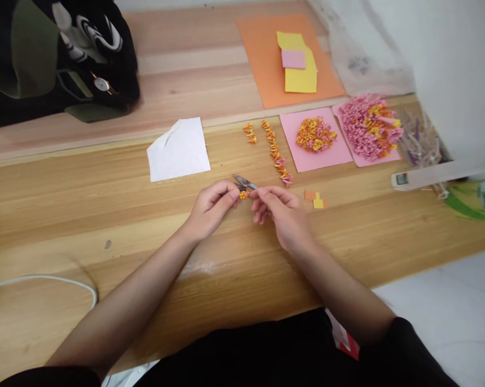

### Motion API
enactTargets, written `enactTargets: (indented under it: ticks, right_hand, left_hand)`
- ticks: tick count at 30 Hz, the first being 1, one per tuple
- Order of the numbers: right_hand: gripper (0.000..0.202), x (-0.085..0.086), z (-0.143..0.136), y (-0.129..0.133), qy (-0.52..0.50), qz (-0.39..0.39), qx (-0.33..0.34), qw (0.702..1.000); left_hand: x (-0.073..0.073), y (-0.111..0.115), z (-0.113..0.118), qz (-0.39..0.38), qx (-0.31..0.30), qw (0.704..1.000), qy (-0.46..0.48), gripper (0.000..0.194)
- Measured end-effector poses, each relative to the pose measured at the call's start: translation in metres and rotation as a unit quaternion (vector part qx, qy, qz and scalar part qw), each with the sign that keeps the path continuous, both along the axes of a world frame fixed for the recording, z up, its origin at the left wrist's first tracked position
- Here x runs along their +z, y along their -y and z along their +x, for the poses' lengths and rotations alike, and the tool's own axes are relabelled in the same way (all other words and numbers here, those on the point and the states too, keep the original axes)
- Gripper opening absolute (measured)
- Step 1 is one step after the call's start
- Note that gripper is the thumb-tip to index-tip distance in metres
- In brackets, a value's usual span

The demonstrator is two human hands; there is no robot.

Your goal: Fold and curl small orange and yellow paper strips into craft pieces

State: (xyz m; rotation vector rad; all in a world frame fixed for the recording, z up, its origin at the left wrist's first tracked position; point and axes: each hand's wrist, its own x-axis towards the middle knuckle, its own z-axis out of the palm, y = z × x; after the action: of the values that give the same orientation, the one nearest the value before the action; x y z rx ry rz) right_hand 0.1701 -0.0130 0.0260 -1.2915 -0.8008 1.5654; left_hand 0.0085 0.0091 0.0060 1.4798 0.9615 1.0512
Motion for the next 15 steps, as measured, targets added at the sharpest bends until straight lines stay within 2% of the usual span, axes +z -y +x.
enactTargets:
  ticks: [15]
  right_hand:
    - [0.025, -0.0005, 0.0, -0.0001, 0.005, -0.007, 0.009, 1.0]
  left_hand:
    - [0.0001, -0.0002, 0.0001, -0.005, 0.003, 1.0, -0.006, 0.039]
